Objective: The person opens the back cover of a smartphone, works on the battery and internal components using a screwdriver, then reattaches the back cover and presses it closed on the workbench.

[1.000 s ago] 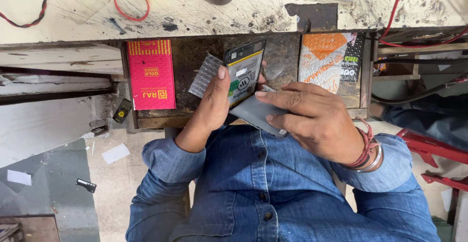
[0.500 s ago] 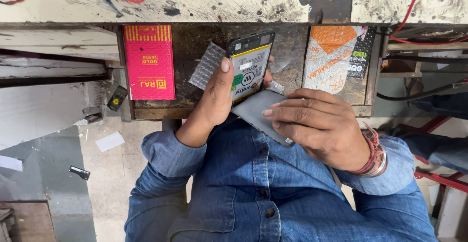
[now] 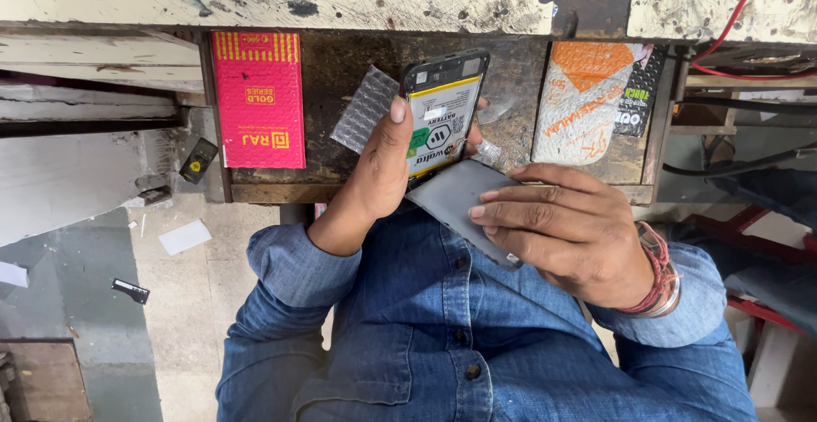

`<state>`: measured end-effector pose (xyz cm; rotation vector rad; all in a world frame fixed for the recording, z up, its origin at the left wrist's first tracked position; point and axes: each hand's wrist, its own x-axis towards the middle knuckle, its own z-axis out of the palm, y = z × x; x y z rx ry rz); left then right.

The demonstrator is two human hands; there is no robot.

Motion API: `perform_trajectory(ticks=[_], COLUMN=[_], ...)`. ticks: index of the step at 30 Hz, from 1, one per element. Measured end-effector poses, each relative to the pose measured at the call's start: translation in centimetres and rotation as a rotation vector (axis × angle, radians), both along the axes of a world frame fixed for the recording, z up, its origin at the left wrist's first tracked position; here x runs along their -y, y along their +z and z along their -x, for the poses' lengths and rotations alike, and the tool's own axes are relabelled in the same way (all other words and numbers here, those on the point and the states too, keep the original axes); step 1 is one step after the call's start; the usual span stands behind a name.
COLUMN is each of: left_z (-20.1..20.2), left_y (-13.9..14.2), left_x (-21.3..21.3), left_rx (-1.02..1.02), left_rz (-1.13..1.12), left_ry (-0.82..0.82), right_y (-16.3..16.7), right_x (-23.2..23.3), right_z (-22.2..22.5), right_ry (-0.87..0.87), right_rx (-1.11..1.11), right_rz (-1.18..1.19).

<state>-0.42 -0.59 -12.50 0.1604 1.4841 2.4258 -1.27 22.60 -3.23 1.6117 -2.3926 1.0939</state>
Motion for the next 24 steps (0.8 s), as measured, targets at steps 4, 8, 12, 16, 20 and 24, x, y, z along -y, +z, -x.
perform_trajectory(ticks=[4, 8, 12, 16, 20, 24], left_z=[0.00, 0.01, -0.08, -0.18, -0.23, -0.31], left_y=[-0.10, -0.14, -0.20, -0.25, -0.38, -0.72], left_x=[0.01, -0.02, -0.05, 0.02, -0.07, -0.40], left_rx=[0.007, 0.009, 0.022, 0.038, 0.054, 0.017], left_rz=[-0.038, -0.081, -0.123, -0.117, -0.133, -0.138], left_ry=[-0.002, 0.005, 0.017, 0.036, 0.049, 0.041], right_y=[0.12, 0.24, 0.31, 0.41, 0.48, 0.37], right_x=[-0.10, -0.10, -0.03, 0.07, 0.08, -0.07], right_z=[-0.13, -0.25, -0.34, -0.39, -0.47, -0.39], right_ry=[0.007, 0.022, 0.020, 0.021, 0.027, 0.039], right_rx=[-0.021, -0.023, -0.033, -0.044, -0.054, -0.113], right_rz=[-0.012, -0.007, -0.009, -0.004, -0.010, -0.008])
